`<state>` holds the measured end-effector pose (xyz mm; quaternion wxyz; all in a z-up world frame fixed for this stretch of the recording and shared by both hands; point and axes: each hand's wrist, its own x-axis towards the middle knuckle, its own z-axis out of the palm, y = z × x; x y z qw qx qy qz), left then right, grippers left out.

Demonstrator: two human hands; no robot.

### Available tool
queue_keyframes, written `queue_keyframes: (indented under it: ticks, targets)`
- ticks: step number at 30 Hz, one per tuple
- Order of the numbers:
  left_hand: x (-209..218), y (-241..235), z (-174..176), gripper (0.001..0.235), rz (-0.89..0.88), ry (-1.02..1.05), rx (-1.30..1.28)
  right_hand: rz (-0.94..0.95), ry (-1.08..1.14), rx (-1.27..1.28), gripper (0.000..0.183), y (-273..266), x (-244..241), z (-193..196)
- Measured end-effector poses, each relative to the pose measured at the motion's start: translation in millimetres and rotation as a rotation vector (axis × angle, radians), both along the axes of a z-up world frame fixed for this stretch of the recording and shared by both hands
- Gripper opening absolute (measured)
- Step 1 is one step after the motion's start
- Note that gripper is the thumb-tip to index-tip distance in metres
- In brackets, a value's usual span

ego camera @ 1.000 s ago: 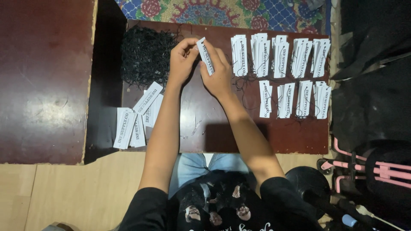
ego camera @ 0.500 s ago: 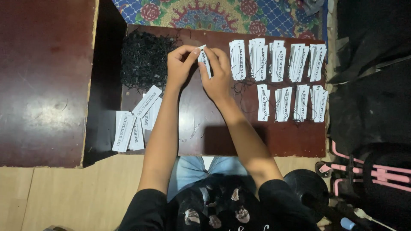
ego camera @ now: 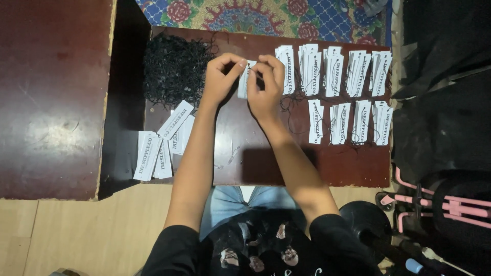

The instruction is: The person threads black cords through white rectangular tags and places them in a neat row on the table. The person repeats this process for multiple tags, organizing the finished items on the right side of the workspace.

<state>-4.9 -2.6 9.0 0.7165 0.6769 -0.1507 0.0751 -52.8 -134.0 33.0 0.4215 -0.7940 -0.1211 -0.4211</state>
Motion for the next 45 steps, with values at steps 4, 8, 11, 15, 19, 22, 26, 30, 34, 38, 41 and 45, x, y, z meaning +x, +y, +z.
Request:
queue_keyframes:
  ticks: [4,8,11,15,19,22,26,30,34,38,41,45]
  targets:
    - [5,10,-8,0.012,0.142,-0.178,0.140,0.221,-0.068,0.019,0.011,7,-9,13]
    - [10,8,-13,0.009,0.256,-0.199,-0.003,0.479,-0.016,0.106,0.011,16,-21,25]
    - [17,8,-31,0.011,0.441,-0.163,-0.009,0.484,0.036,0.132,0.014,16,-21,9]
    - [19,6,-36,0.015,0.512,-0.092,-0.102,0.351,0.101,0.047,0.013,14,-19,-11]
    - [18,6,-34,0.018,0.531,-0.044,-0.189,0.328,0.299,0.071,0.014,14,-14,-28]
    - [16,6,-28,0.016,0.526,-0.037,-0.193,0.232,0.311,0.016,0.020,13,-8,-30]
    - [16,5,-28,0.015,0.514,-0.027,-0.252,0.164,0.289,-0.039,0.033,11,-5,-23]
    - [17,6,-29,0.015,0.524,-0.004,-0.295,0.116,0.312,-0.039,0.037,11,-4,-18]
    - [15,5,-25,0.014,0.504,0.003,-0.309,0.180,0.198,-0.122,0.033,8,4,-34]
    - [15,4,-23,0.013,0.504,0.085,-0.385,0.230,0.189,-0.170,0.024,7,8,-43]
    - [15,4,-22,0.015,0.521,0.125,-0.396,0.227,0.146,-0.174,0.024,6,9,-47]
    - [16,4,-19,0.016,0.512,0.055,-0.329,0.161,0.132,-0.225,0.024,2,3,-36]
